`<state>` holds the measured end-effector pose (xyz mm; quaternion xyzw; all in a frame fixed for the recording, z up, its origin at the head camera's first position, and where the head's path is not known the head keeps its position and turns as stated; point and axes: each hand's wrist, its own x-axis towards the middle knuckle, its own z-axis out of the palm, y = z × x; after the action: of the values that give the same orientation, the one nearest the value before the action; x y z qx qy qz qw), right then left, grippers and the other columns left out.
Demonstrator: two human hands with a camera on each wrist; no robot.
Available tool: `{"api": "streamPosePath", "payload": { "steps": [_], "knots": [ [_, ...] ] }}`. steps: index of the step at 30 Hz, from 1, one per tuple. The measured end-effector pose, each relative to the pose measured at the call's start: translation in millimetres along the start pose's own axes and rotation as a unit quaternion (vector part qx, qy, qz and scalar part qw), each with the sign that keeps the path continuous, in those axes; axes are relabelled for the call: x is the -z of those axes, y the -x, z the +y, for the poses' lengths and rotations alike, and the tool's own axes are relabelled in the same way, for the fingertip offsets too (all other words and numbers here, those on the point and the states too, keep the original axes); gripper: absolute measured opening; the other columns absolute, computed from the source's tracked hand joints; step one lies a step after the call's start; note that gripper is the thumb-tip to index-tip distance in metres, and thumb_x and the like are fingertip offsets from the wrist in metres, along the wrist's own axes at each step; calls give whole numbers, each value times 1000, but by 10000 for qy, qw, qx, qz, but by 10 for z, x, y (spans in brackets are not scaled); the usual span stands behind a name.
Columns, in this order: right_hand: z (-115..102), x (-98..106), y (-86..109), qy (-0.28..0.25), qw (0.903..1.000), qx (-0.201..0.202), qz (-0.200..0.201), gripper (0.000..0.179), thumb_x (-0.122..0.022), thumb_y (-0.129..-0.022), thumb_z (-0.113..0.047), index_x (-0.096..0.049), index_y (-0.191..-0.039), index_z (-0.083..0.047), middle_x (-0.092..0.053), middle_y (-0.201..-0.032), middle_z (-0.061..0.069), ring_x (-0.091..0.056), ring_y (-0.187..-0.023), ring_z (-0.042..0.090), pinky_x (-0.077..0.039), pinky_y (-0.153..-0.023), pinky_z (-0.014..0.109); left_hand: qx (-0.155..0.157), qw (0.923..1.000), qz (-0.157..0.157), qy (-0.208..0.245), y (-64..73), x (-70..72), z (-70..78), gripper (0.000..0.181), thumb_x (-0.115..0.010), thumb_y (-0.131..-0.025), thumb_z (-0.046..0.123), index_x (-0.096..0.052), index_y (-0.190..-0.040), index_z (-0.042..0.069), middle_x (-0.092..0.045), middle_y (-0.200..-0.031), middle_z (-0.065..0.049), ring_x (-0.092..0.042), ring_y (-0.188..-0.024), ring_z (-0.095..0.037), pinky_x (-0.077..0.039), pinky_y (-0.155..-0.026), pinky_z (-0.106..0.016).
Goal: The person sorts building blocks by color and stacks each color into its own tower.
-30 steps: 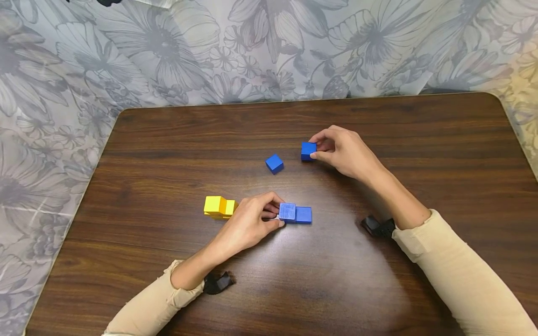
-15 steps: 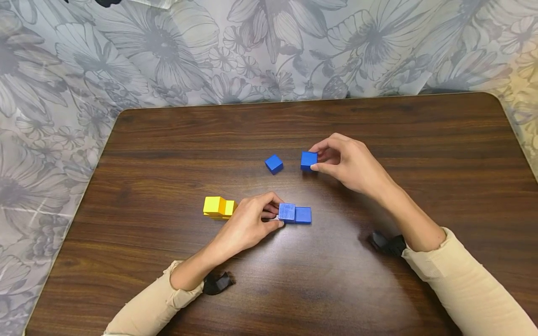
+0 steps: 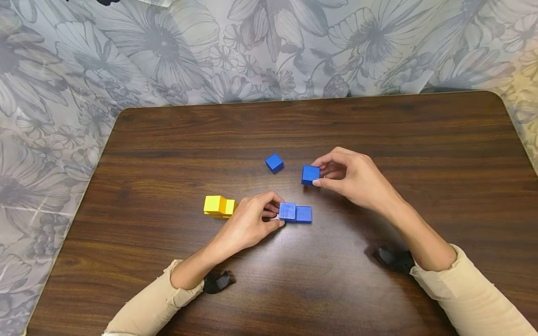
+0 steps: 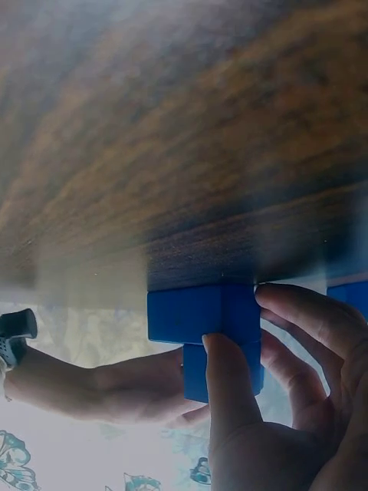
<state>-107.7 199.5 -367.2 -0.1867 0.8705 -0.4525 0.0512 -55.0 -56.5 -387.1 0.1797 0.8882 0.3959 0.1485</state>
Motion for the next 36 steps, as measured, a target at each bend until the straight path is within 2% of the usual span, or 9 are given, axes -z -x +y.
{"api": "streamPosePath", "payload": {
  "steps": [5,22,29,36],
  "knots": [
    [2,-26,62,-82,9995,268,-114,34,-84,-78,-3,-72,-106,-18,-67,-100,-6,-69,-85,9,-54,-73,16,51,10000,-33,51,-5,7,0,28,-81,-83,8,-67,-108,9,-69,-103,-2,-67,-90,-8,-52,-79,-13],
    [-23,-98,241,-320,9962,675,-448,36,-87,-74,-2,-73,-103,-16,-65,-100,-7,-67,-87,11,-57,-76,22,23,10000,-27,58,-7,3,14,28,-81,-83,8,-67,-107,10,-69,-104,-1,-67,-90,-8,-52,-79,-14],
    [-28,-127,290,-184,9955,676,-636,33,-87,-76,-9,-72,-103,-21,-65,-101,-11,-67,-88,9,-56,-78,22,48,10000,-28,60,-1,0,13,28,-81,-83,9,-67,-107,9,-69,-104,-2,-67,-91,-8,-52,-79,-13],
    [-8,-163,306,-180,9946,742,-709,34,-88,-75,-8,-72,-102,-21,-65,-100,-11,-66,-88,9,-56,-78,22,27,10000,-24,54,1,-2,12,28,-81,-83,8,-67,-107,9,-69,-104,-3,-67,-90,-9,-52,-78,-13]
  ]
}}
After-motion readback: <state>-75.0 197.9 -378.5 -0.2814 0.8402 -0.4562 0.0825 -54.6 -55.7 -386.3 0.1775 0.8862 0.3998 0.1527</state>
